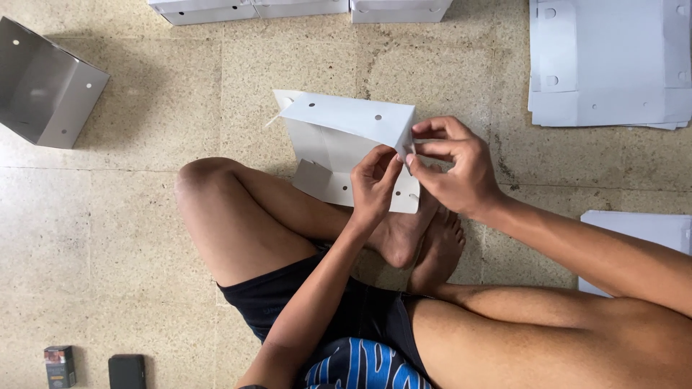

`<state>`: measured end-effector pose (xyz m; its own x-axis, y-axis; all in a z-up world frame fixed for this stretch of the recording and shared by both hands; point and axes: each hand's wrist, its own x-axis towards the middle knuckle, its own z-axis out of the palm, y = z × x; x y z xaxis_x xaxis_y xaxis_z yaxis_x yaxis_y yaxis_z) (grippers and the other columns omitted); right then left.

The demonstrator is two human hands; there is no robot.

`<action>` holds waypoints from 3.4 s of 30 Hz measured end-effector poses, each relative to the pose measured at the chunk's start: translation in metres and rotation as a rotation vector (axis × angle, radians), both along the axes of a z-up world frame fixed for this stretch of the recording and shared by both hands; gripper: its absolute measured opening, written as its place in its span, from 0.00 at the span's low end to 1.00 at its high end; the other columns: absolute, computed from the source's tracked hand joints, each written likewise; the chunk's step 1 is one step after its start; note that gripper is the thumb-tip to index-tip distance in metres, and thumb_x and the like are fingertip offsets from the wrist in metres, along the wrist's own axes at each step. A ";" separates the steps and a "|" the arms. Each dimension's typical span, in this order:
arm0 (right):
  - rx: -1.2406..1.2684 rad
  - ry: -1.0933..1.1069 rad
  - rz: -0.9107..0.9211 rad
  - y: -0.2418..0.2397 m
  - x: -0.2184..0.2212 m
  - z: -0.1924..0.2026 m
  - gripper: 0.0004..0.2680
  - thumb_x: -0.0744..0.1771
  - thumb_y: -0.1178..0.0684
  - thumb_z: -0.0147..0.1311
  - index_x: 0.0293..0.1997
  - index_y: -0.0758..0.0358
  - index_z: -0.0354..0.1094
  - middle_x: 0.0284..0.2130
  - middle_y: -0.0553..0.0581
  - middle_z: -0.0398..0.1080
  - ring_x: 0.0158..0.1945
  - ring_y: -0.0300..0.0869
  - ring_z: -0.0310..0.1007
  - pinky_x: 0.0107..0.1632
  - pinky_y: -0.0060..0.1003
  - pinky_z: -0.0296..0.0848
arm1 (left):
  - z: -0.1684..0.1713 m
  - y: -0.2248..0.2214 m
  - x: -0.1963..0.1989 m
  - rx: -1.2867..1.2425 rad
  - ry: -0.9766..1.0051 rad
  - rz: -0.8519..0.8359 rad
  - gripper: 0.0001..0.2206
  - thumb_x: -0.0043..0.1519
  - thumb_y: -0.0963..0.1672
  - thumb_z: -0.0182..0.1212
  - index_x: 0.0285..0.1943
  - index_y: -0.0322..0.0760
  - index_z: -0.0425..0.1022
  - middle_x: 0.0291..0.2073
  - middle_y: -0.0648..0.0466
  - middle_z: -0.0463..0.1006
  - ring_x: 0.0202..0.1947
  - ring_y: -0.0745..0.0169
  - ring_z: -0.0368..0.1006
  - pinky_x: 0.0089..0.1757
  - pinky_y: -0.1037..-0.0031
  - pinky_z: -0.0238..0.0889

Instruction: Folding and assembling cardboard boxes and lids from flat sheets on the floor.

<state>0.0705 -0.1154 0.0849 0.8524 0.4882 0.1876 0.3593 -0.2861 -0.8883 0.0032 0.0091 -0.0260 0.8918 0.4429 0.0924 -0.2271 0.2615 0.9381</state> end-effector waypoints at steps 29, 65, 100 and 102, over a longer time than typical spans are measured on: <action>-0.221 0.016 0.349 0.002 -0.004 0.000 0.35 0.67 0.62 0.53 0.76 0.67 0.21 0.68 0.86 0.41 0.67 0.74 0.52 0.61 0.57 0.67 | 0.038 0.035 0.012 -0.546 0.091 -0.209 0.09 0.65 0.42 0.62 0.51 0.32 0.74 0.35 0.50 0.82 0.33 0.65 0.77 0.34 0.73 0.70; -0.806 -0.194 0.541 -0.017 0.016 -0.036 0.05 0.67 0.50 0.54 0.41 0.57 0.71 0.67 0.63 0.55 0.55 0.59 0.74 0.47 0.50 0.82 | 0.005 0.100 -0.113 1.148 0.071 -0.094 0.11 0.53 0.42 0.73 0.39 0.31 0.79 0.27 0.45 0.81 0.36 0.45 0.81 0.63 0.48 0.55; -0.213 0.516 0.245 0.001 0.000 -0.001 0.22 0.68 0.45 0.46 0.68 0.64 0.49 0.52 0.69 0.55 0.55 0.59 0.55 0.59 0.55 0.56 | -0.029 0.130 -0.051 0.027 -0.253 -0.204 0.17 0.66 0.43 0.50 0.66 0.46 0.60 0.51 0.47 0.64 0.50 0.56 0.64 0.53 0.65 0.59; -0.265 0.537 0.211 -0.014 0.007 -0.026 0.17 0.68 0.45 0.48 0.64 0.53 0.65 0.42 0.56 0.65 0.45 0.42 0.63 0.55 0.39 0.62 | -0.043 0.132 -0.048 0.408 -0.496 -0.204 0.37 0.64 0.34 0.58 0.78 0.61 0.49 0.67 0.47 0.59 0.62 0.51 0.60 0.59 0.58 0.62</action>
